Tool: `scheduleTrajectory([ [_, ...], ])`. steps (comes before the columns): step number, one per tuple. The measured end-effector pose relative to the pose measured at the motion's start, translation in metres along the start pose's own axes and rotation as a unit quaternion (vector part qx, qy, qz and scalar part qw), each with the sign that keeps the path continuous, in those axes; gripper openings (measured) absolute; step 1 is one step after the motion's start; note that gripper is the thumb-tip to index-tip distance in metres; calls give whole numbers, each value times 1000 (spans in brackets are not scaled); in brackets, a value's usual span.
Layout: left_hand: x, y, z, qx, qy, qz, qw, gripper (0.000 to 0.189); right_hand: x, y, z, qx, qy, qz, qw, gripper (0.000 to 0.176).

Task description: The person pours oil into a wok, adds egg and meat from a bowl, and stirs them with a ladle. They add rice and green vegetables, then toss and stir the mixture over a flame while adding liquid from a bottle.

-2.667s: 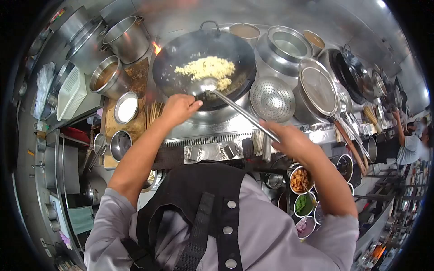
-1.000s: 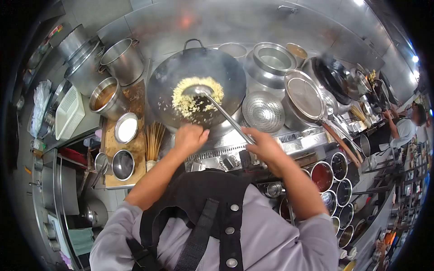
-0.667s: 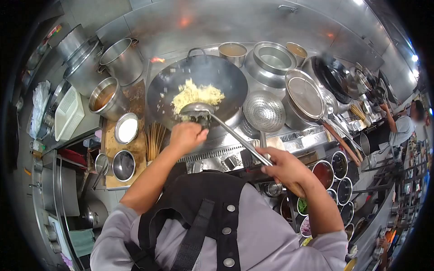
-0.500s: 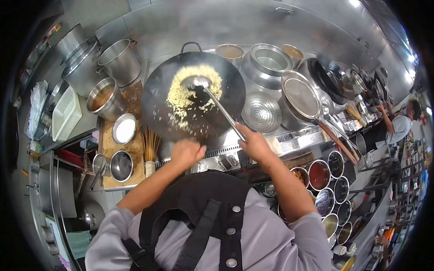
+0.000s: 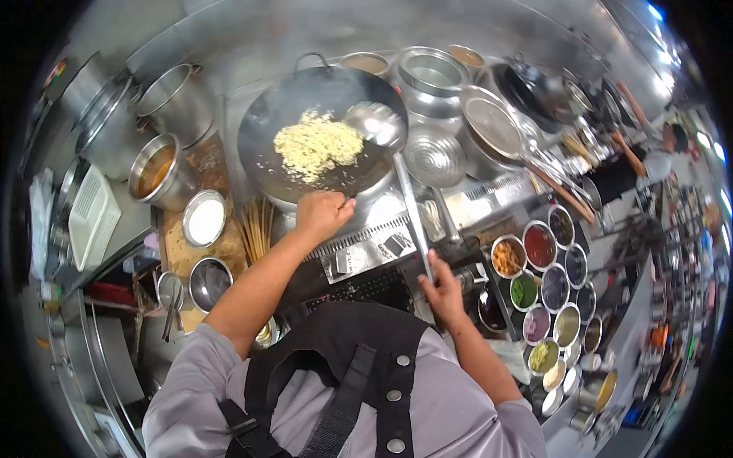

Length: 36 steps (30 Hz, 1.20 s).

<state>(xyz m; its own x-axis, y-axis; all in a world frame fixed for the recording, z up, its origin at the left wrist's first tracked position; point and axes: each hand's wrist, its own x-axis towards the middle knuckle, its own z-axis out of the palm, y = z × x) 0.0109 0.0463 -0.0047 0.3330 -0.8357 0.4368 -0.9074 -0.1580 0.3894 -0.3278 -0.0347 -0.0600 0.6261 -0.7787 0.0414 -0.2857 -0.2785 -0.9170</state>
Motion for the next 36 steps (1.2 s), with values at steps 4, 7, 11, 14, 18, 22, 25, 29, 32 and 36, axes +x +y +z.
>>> scheduleTrajectory([
  [4,-26,23,16,-8,13,22,1000,41,15,2,-53,-132,101,57,984,63],
  [7,-68,62,16,-4,-19,38,999,41,37,50,-80,-269,101,57,956,62],
  [11,-114,119,29,-50,-31,72,996,41,57,112,-85,-303,60,34,951,66],
  [14,-138,147,54,-39,-42,93,994,39,46,119,-99,-211,22,52,976,73],
  [18,-154,151,88,40,5,86,995,41,-35,90,-132,-220,134,-39,965,58],
  [22,-163,155,103,119,45,48,991,45,-187,125,-173,-95,165,-49,980,41],
  [25,-165,155,108,131,57,65,988,49,-315,142,-211,-62,225,-18,972,35],
  [29,-166,190,100,123,28,60,990,46,-484,140,-254,84,477,190,854,38],
  [32,-163,203,101,125,51,85,987,46,-609,121,-239,64,700,230,673,44],
  [36,-167,223,106,123,58,106,985,46,-709,82,-213,-27,779,359,513,39],
])
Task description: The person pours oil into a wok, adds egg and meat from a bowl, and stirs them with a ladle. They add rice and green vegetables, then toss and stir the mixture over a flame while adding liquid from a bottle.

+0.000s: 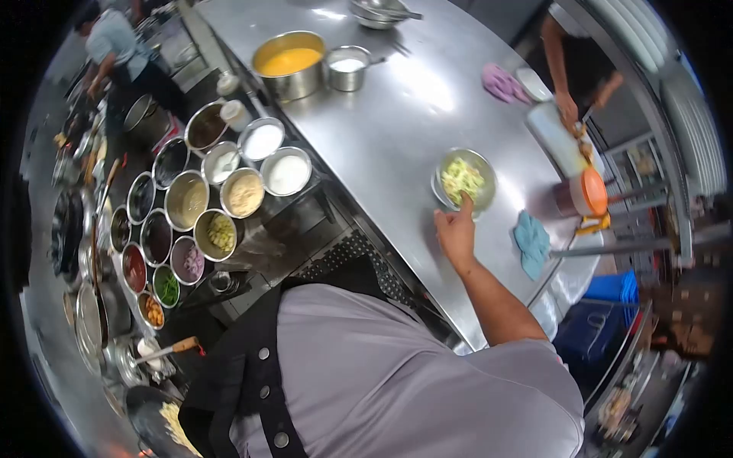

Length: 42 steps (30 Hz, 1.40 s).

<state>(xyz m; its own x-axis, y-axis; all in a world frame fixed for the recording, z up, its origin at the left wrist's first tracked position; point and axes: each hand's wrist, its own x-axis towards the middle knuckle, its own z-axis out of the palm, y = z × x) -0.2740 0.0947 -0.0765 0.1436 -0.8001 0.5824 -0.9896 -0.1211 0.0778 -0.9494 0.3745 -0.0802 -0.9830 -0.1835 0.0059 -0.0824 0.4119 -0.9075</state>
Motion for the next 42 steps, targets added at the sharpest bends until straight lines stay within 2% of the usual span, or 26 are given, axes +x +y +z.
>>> scheduleTrajectory([
  [2,2,5,2,-8,-1,10,1000,46,7,14,-23,-47,-1,138,989,31],
  [6,4,0,3,-24,-12,18,999,46,17,21,-41,-75,7,108,991,22],
  [8,5,-11,2,-30,-19,18,999,46,18,3,-48,-179,65,-9,982,12],
  [11,4,-35,2,-40,-36,11,998,46,0,-38,-43,-327,38,-200,923,16],
  [13,-3,-46,6,-50,-49,4,998,46,-22,-68,-9,-250,-34,-249,935,19],
  [16,-7,-56,0,-45,-99,-14,994,45,-77,-139,78,-142,-192,-355,904,21],
  [17,-11,-56,7,-45,-55,-41,997,46,-102,-167,108,-94,-268,-390,876,19],
  [18,-11,-61,10,-25,-72,-54,996,47,-127,-189,141,-41,-327,-450,830,19],
  [19,-8,-54,4,-56,-62,-64,994,47,-155,-218,167,20,-422,-458,782,18],
  [20,-5,-56,2,-49,-93,-65,992,47,-187,-244,190,114,-508,-370,769,21],
  [21,-5,-59,1,-64,-103,-66,990,48,-223,-269,211,194,-598,-268,730,25],
  [22,4,-57,-10,-71,-161,-74,982,49,-257,-295,226,274,-635,-223,687,36],
  [23,7,-58,-10,-76,-135,-50,987,48,-290,-319,238,345,-669,-163,638,48],
  [24,17,-58,-25,-77,-218,-54,971,47,-323,-344,246,379,-699,-135,591,60],
  [25,17,-65,-21,-79,-229,-36,970,45,-358,-362,258,409,-722,-100,550,72],
  [26,11,-69,-25,-117,-177,-38,976,42,-396,-365,275,399,-756,-85,513,72],
  [28,0,-75,-17,-117,-124,-10,985,34,-451,-365,305,302,-843,119,428,81],
  [29,-1,-74,-18,-117,-119,-6,986,32,-487,-368,313,185,-825,193,498,81],
  [31,0,-74,-21,-120,-119,-3,986,31,-526,-359,343,137,-848,233,455,79],
  [34,-1,-76,-24,-136,-104,14,985,30,-552,-377,350,177,-847,218,452,78],
  [36,1,-77,-27,-153,-86,32,984,30,-548,-378,355,224,-876,172,391,74],
  [37,2,-75,-29,-139,-123,-1,983,29,-545,-366,363,230,-871,170,399,74],
  [38,5,-71,-29,-127,-160,-30,978,28,-540,-343,379,129,-874,75,462,68],
  [39,3,-71,-26,-129,-136,-14,982,28,-531,-322,392,23,-854,-16,520,65],
  [41,-2,-73,-24,-145,-125,1,982,28,-502,-284,390,36,-801,-84,591,48],
  [42,-2,-71,-18,-135,-142,-15,980,31,-483,-267,392,67,-749,-187,632,36],
])
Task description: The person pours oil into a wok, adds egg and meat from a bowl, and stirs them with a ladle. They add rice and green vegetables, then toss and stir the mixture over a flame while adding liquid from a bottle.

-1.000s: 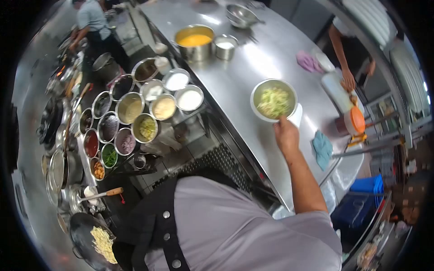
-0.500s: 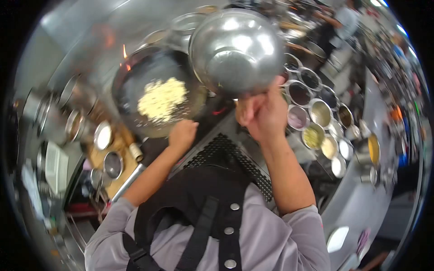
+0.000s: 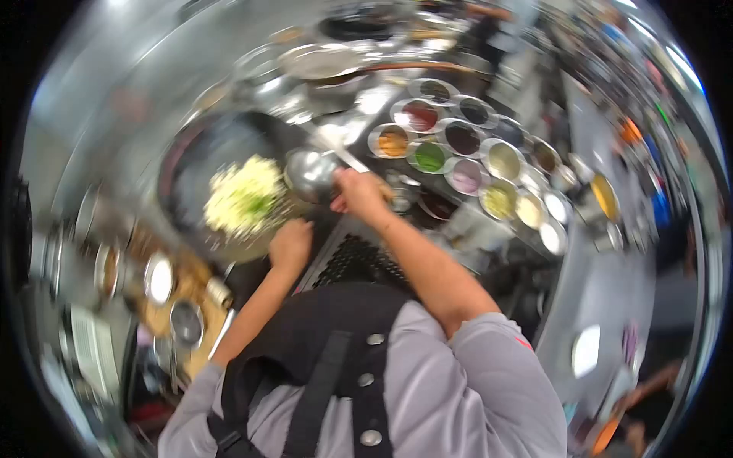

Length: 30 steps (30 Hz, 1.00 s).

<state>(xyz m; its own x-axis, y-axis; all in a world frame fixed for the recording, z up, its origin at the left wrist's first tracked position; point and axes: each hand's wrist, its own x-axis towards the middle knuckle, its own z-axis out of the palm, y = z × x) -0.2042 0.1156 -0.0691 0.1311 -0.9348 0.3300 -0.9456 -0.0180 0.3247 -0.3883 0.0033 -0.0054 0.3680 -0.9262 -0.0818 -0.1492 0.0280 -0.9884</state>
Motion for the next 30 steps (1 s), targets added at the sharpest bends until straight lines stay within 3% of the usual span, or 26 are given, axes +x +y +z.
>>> scheduleTrajectory([
  [1,0,-9,11,15,50,57,997,32,-15,16,-25,-80,66,-74,992,26],
  [2,1,-4,2,-2,14,20,1000,30,-42,26,-60,-149,116,-136,973,23],
  [5,-2,-8,14,6,52,65,997,32,-137,78,-178,-298,291,-245,875,31],
  [7,-2,-9,21,43,66,56,995,34,-223,98,-250,-272,461,-130,834,31],
  [9,-2,-8,24,54,57,35,996,35,-300,114,-319,-222,615,-39,756,24],
  [10,-2,-5,24,55,66,35,996,35,-342,136,-359,-358,651,-17,669,22],
  [12,-2,1,23,60,66,46,995,35,-409,169,-427,-282,713,112,633,23],
  [13,-1,5,21,45,76,52,995,35,-440,195,-458,-239,716,104,647,28],
  [15,3,11,24,33,89,58,994,35,-418,161,-458,-253,762,55,594,36],
  [16,5,12,25,32,83,50,995,35,-398,163,-463,-250,762,57,595,36],
  [18,6,13,27,45,68,25,996,34,-354,166,-477,-245,660,-14,710,42],
  [20,9,20,30,54,70,11,996,34,-289,140,-494,-195,581,29,790,39],
  [21,9,22,30,60,72,-1,996,34,-254,128,-509,-254,580,-29,773,38],
  [23,12,22,31,62,69,8,996,34,-187,109,-558,-173,575,-113,791,45],
  [27,14,21,35,70,78,21,994,33,-89,114,-677,-334,588,0,737,70],
  [29,10,22,34,106,93,4,990,31,-64,120,-708,-314,482,62,816,75],
  [30,8,14,37,112,90,-19,989,32,-61,111,-712,-318,413,145,841,80],
])
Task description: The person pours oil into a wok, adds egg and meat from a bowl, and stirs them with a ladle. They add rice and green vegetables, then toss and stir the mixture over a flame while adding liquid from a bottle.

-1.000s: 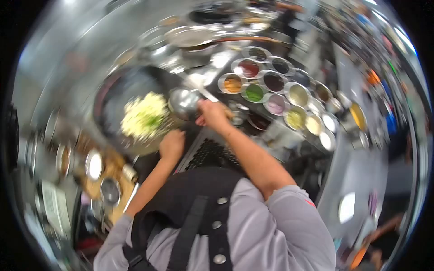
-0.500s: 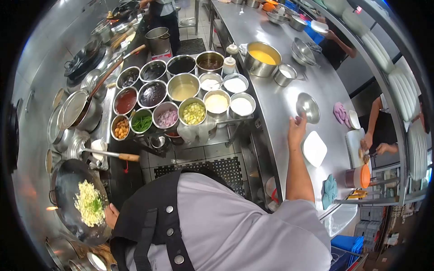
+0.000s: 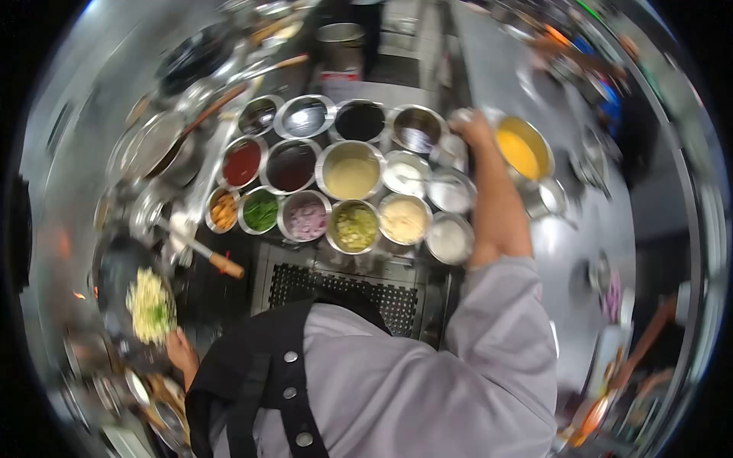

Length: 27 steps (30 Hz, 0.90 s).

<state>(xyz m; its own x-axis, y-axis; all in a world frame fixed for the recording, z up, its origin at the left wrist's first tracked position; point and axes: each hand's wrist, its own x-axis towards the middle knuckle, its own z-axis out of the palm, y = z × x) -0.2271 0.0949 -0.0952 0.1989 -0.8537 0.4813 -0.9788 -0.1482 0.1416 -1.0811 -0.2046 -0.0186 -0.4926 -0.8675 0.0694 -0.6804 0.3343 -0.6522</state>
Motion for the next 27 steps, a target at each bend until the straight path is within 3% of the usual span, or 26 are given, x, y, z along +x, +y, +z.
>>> scheduleTrajectory([
  [1,3,8,-7,-18,-16,-25,999,33,27,28,20,-86,15,-7,996,81],
  [2,3,5,-3,-2,6,-24,1000,33,49,65,29,-95,-76,-61,991,61],
  [3,6,15,-11,-8,-4,-62,998,32,62,83,39,-95,-50,-43,993,47],
  [4,5,4,-6,40,-20,-53,998,33,63,90,38,-152,-8,-99,983,61],
  [5,8,12,-14,47,1,-49,998,34,63,89,32,-292,-14,-135,947,75],
  [6,12,17,-21,14,0,-63,998,34,99,132,42,-265,92,-162,946,85],
  [7,10,15,-23,26,-19,-73,997,31,70,82,14,-156,69,-104,980,88],
  [8,11,16,-24,22,1,-65,998,30,79,79,1,-113,110,-137,978,83],
  [9,11,13,-27,18,5,-54,998,27,42,15,-36,-94,95,-101,986,74],
  [10,11,13,-28,4,14,-49,999,27,59,10,-62,-66,79,-202,974,66],
  [11,10,12,-27,-15,24,-37,999,27,55,-19,-92,-154,167,-235,945,66],
  [12,9,13,-28,-10,29,-46,998,27,39,-65,-111,-19,180,-410,894,69],
  [13,10,12,-28,-3,33,-41,999,28,24,-102,-122,89,172,-440,877,75],
  [15,11,12,-27,-4,41,-35,999,29,24,-134,-116,132,129,-378,907,78],
  [17,9,10,-29,-29,75,-18,997,27,4,-176,-85,96,161,-431,883,74],
  [18,9,8,-30,-29,83,-17,996,28,-32,-209,-64,-37,211,-494,842,77],
  [19,8,7,-30,-33,89,-23,995,28,-78,-242,-35,33,83,-470,878,81],
  [20,7,6,-31,-40,96,-16,994,28,-112,-268,-1,0,92,-551,830,82],
  [21,7,5,-31,-47,103,-8,994,28,-175,-312,26,45,-66,-502,861,81],
  [22,7,4,-32,-58,115,-2,992,29,-238,-347,53,61,-154,-429,888,81],
  [25,6,-1,-30,-76,119,0,990,29,-329,-405,139,-89,-228,-535,809,86],
  [27,5,-3,-33,-76,111,-3,991,30,-378,-434,196,-130,-279,-554,773,87],
])
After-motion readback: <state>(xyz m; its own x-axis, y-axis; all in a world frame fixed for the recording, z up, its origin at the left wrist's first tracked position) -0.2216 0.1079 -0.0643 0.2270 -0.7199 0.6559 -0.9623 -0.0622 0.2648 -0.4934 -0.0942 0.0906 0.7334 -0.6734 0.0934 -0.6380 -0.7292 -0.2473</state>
